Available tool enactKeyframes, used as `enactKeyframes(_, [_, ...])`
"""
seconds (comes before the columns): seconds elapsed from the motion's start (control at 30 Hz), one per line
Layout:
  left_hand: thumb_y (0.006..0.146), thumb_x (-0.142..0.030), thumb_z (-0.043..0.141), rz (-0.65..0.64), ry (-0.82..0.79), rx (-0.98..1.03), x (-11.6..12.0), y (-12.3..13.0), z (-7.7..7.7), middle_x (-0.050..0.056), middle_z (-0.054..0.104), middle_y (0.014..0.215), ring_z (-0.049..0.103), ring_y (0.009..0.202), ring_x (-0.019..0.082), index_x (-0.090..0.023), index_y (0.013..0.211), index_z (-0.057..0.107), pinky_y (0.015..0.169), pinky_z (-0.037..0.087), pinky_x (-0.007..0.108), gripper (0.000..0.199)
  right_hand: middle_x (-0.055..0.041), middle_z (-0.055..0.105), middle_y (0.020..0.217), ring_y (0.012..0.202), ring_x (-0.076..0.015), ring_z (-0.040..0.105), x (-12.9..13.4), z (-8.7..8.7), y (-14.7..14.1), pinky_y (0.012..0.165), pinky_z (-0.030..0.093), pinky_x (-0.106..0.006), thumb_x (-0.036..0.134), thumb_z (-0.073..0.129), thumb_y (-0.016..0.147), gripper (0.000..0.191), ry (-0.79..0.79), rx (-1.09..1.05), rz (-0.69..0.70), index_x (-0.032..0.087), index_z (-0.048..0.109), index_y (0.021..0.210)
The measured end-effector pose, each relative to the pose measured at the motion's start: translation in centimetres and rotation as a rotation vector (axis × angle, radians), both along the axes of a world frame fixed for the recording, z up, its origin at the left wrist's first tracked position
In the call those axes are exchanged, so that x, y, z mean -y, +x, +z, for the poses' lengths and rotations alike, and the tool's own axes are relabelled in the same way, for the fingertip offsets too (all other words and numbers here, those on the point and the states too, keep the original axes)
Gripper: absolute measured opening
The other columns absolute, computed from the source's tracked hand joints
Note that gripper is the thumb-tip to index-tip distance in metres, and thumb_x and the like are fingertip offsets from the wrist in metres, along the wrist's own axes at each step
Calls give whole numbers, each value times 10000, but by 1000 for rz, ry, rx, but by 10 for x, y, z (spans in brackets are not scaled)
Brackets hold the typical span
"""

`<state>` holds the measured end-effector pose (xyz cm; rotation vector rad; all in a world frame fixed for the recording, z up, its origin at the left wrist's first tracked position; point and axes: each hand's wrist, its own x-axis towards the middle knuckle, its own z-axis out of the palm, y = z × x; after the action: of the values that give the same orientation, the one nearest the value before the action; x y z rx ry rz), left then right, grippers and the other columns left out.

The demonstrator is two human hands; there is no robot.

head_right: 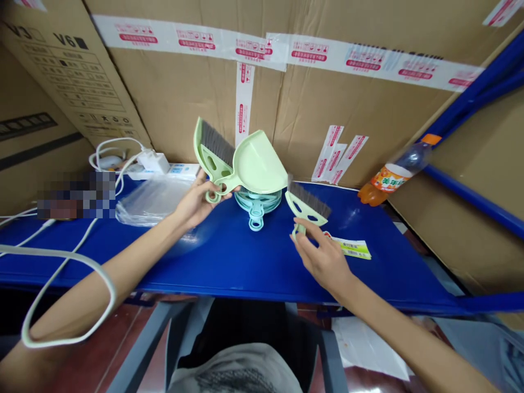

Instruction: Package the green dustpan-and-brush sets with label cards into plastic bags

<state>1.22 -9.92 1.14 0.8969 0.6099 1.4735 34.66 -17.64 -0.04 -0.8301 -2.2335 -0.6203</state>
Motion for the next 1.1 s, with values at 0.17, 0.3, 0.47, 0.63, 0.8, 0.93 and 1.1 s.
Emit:
enactKeyframes(0.17, [695,-31,671,108,8,5,-5,-8,3,27,799,1114,854,979,252,-315,1442,478,750,643,241,822,-158,775,1356,1007,-224,829,3,-21,10,772,619,-299,140,623,1087,108,-59,36,-12,223,648,1021])
enactKeyframes(0.3, [713,-37,680,87,32,-18,-4,-7,4,56,804,1197,849,1031,258,-318,1434,467,771,631,238,803,-176,737,1314,930,-224,802,-41,-16,26,817,638,-360,236,569,1115,184,-228,-60,-72,224,638,945])
enactKeyframes(0.47, [720,-27,668,36,10,-15,3,1,5,66,805,1204,849,1037,260,-311,1466,459,798,636,256,825,-186,737,1258,1145,-312,769,-100,-14,47,1002,626,-481,261,533,1089,180,-380,7,6,226,636,945])
enactKeyframes(0.63, [721,2,658,5,17,-17,6,2,7,46,792,1225,845,1044,254,-342,1500,439,817,644,275,879,-203,763,1329,1183,-352,775,-133,-19,55,1040,615,-520,320,574,1051,196,-530,65,80,221,673,915])
enactKeyframes(0.8, [746,19,711,-84,30,-15,8,4,5,28,779,1179,837,1083,269,-362,1541,399,890,663,322,935,-104,852,1164,983,-307,821,-133,12,50,850,635,-419,421,724,985,187,-610,52,24,240,770,976])
enactKeyframes(0.93, [768,39,781,-192,20,-26,14,10,-1,-19,755,1035,830,1106,286,-394,1595,309,1006,667,438,1046,-43,794,820,666,-196,693,-93,56,-3,673,536,-331,358,683,1034,205,-207,-408,-54,229,748,888])
enactKeyframes(1.1, [731,56,824,-198,13,-42,20,15,-4,-27,780,1147,831,1057,234,-410,1578,342,1064,663,483,1080,-81,786,1050,941,-233,697,-65,80,-101,819,517,-356,309,656,1040,154,-326,-119,155,195,760,1051])
